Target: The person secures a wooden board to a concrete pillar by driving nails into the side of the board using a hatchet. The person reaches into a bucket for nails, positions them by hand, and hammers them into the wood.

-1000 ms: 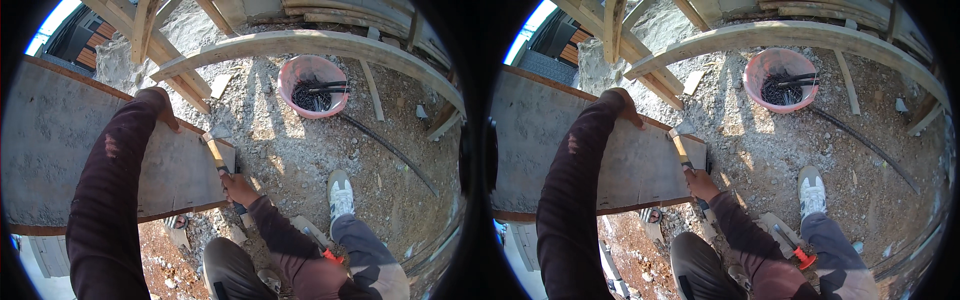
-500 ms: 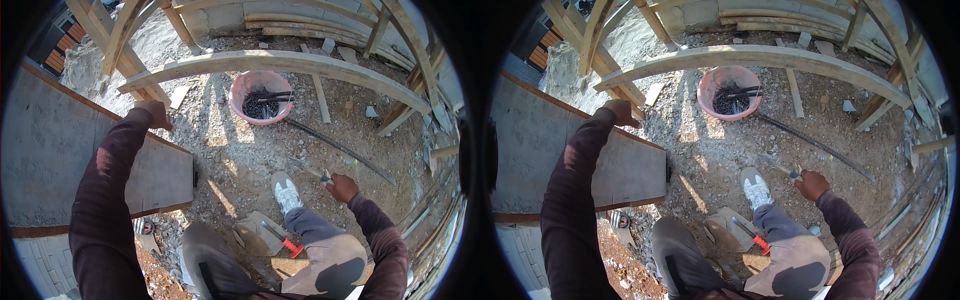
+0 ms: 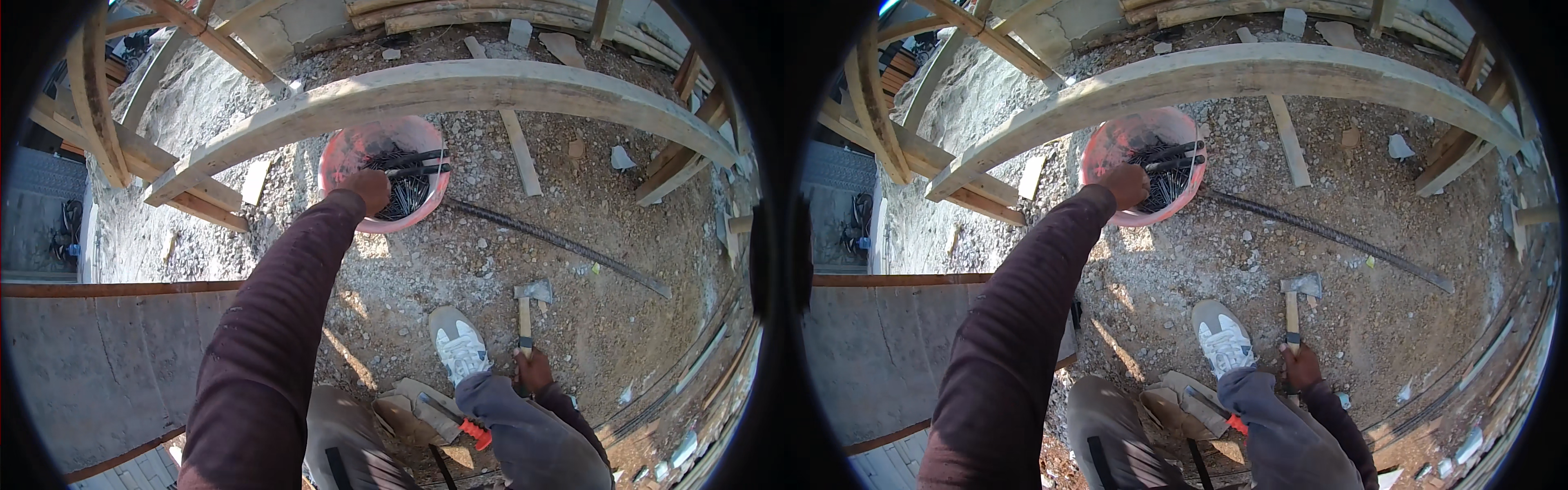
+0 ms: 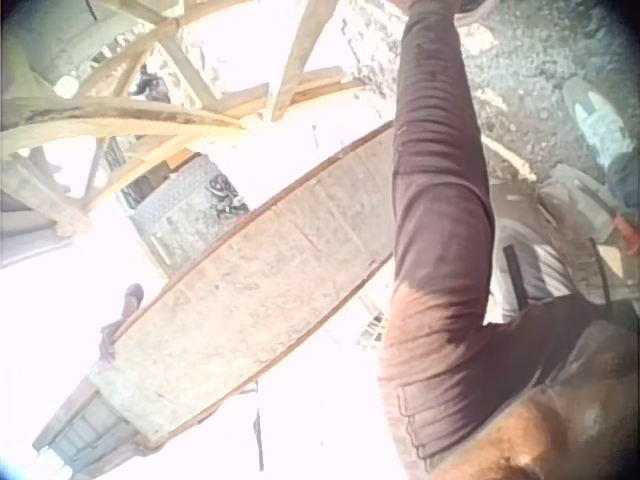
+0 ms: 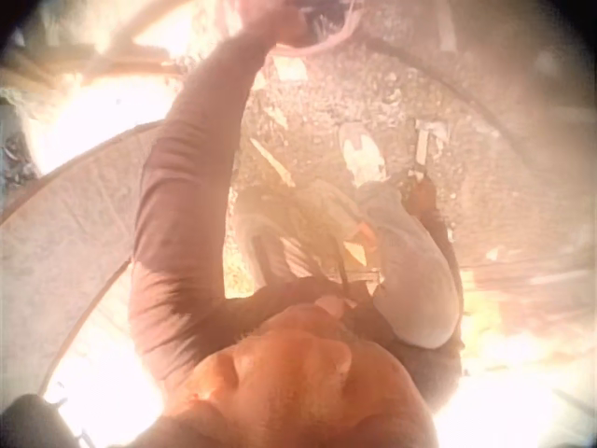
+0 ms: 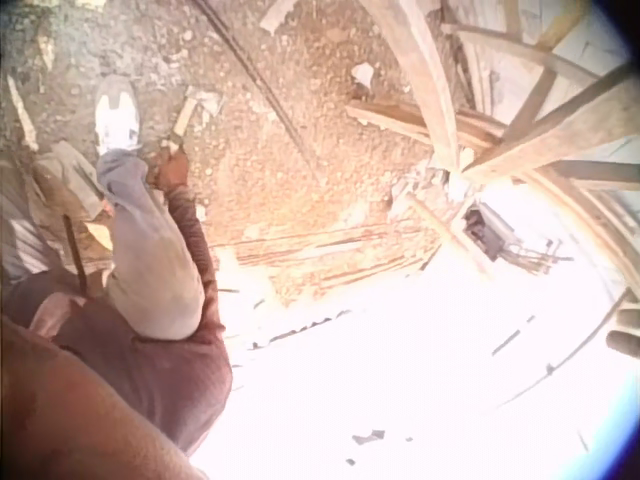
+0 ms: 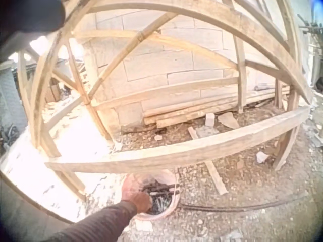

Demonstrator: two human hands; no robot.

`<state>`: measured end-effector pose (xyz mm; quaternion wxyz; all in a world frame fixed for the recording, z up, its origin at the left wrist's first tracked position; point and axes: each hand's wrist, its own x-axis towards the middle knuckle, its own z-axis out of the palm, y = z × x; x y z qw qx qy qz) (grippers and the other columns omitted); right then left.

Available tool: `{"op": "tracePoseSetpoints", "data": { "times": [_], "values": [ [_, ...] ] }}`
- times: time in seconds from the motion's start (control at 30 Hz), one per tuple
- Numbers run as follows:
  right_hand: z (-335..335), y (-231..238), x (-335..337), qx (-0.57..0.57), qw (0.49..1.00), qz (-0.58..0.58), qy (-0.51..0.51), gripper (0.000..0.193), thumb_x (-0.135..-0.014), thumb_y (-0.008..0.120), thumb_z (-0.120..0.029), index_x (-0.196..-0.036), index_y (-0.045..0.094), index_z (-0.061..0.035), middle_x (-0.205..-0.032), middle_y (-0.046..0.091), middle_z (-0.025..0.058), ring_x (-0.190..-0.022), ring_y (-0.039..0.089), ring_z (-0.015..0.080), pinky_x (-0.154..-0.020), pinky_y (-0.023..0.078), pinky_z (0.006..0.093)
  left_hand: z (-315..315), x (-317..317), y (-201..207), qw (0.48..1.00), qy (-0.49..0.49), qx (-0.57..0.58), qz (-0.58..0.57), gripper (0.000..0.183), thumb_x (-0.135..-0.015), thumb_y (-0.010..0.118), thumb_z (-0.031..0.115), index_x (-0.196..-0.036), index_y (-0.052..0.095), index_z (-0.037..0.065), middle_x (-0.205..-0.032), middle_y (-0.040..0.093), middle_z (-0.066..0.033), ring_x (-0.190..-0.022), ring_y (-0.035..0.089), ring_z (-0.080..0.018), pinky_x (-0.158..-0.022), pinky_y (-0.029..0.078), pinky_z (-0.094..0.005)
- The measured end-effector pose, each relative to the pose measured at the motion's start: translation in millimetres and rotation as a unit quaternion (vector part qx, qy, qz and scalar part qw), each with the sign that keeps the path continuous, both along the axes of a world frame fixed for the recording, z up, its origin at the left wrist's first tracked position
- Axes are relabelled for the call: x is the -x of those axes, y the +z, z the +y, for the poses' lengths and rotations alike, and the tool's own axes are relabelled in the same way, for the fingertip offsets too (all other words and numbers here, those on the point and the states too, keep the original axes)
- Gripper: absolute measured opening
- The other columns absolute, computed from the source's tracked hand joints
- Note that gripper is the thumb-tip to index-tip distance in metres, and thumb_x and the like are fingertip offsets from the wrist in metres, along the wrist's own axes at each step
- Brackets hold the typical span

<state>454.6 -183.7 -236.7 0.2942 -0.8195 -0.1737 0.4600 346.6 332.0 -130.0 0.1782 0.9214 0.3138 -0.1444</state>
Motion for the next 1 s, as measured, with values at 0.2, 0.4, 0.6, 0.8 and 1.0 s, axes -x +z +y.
{"op": "tracePoseSetpoints", "data": {
  "times": [0.2, 0.4, 0.6, 0.8, 1.0],
  "values": [
    [1.3, -11.7, -4.4, -0.006, 1.000, -0.007, 0.020, 0.030, -0.095, 0.060, -0.030, -0.085, 0.055, -0.0024, -0.056, 0.055, 0.0025, -0.048, 0.056, 0.0132, -0.046, 0.044, 0.0306, 3.8, -3.7, -37.2, 0.998, -0.044, -0.041, 0.034, 0.019, -0.080, 0.059, 0.012, -0.093, 0.073, 0.012, -0.091, 0.069, -0.0179, -0.087, 0.067, -0.0349, -0.081, 0.052, -0.0456],
    [4.7, -5.8, -10.1, 0.010, 0.999, 0.049, 0.019, 0.031, -0.093, 0.063, -0.029, -0.078, 0.055, -0.0020, -0.056, 0.056, 0.0040, -0.047, 0.056, 0.0140, -0.045, 0.044, 0.0310, 12.5, -12.4, -42.5, 0.971, -0.201, -0.098, 0.089, 0.017, -0.082, 0.057, 0.012, -0.092, 0.071, 0.013, -0.092, 0.068, -0.0155, -0.087, 0.067, -0.0331, -0.080, 0.052, -0.0455],
    [15.8, 1.9, -8.2, 0.028, 0.998, 0.058, -0.009, 0.029, -0.093, 0.063, -0.024, -0.081, 0.053, 0.0004, -0.057, 0.056, 0.0057, -0.044, 0.057, 0.0147, -0.041, 0.047, 0.0305, 2.8, -0.7, -25.8, 0.985, -0.167, 0.022, -0.030, 0.018, -0.087, 0.058, 0.018, -0.098, 0.065, 0.005, -0.091, 0.066, -0.0134, -0.088, 0.066, -0.0303, -0.082, 0.051, -0.0431],
    [23.6, 20.9, 0.2, -0.001, 1.000, 0.015, -0.013, 0.033, -0.092, 0.063, -0.026, -0.070, 0.056, -0.0023, -0.057, 0.053, 0.0025, -0.051, 0.048, 0.0115, -0.048, 0.039, 0.0320, -41.1, 57.6, 38.1, 0.786, 0.223, 0.366, -0.446, 0.024, -0.099, 0.054, 0.021, -0.108, 0.055, -0.001, -0.097, 0.067, -0.0076, -0.092, 0.067, -0.0168, -0.074, 0.053, -0.0271],
    [25.6, 18.1, 13.6, -0.009, 1.000, -0.001, -0.005, 0.031, -0.093, 0.063, -0.025, -0.075, 0.055, -0.0017, -0.057, 0.053, 0.0026, -0.048, 0.049, 0.0114, -0.046, 0.039, 0.0305, -122.2, 159.1, 55.1, 0.485, 0.406, 0.508, -0.585, 0.019, -0.097, 0.057, 0.017, -0.113, 0.053, 0.007, -0.109, 0.063, -0.0078, -0.099, 0.064, -0.0159, -0.086, 0.055, -0.0318]
  ]
}}
